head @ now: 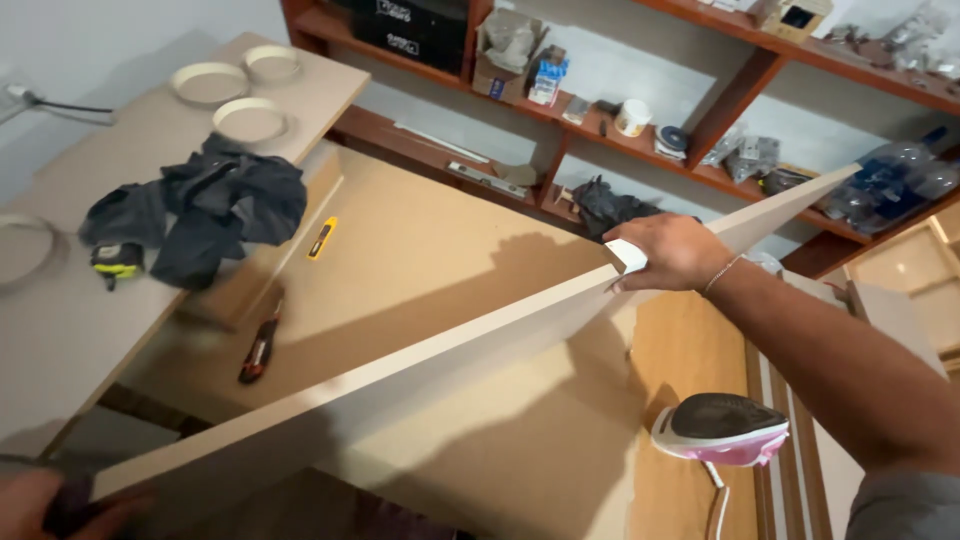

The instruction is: Applying edge banding to a wooden board using a clothes iron to melt the adhesive

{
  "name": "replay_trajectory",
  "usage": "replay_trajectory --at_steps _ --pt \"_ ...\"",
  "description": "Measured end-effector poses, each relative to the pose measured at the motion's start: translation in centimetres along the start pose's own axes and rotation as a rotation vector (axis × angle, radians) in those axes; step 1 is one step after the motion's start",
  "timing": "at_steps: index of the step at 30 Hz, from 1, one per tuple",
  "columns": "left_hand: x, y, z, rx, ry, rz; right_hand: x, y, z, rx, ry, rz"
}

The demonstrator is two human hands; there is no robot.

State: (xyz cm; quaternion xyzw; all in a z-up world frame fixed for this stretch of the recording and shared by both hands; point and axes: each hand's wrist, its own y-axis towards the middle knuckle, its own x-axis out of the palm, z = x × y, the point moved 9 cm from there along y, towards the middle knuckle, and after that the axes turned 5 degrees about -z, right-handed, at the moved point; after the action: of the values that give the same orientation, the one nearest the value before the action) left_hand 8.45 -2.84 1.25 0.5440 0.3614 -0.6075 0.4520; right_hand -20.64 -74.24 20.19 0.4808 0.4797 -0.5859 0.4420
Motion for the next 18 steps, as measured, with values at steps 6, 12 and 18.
replay_trajectory --at_steps 6,12,18 --pt "-8.6 -1.3 7.1 0.001 0.677 -0.263 -0.9 1.1 -5.6 -0.17 0.048 0.062" --pt "-14.4 -4.3 10.8 0.216 0.416 0.258 -2.2 2.5 -14.9 -0.274 0.043 0.133" --pt "-15.9 -6.3 12.4 0.406 0.199 0.406 -3.4 4.2 -24.8 -0.285 0.092 0.066"
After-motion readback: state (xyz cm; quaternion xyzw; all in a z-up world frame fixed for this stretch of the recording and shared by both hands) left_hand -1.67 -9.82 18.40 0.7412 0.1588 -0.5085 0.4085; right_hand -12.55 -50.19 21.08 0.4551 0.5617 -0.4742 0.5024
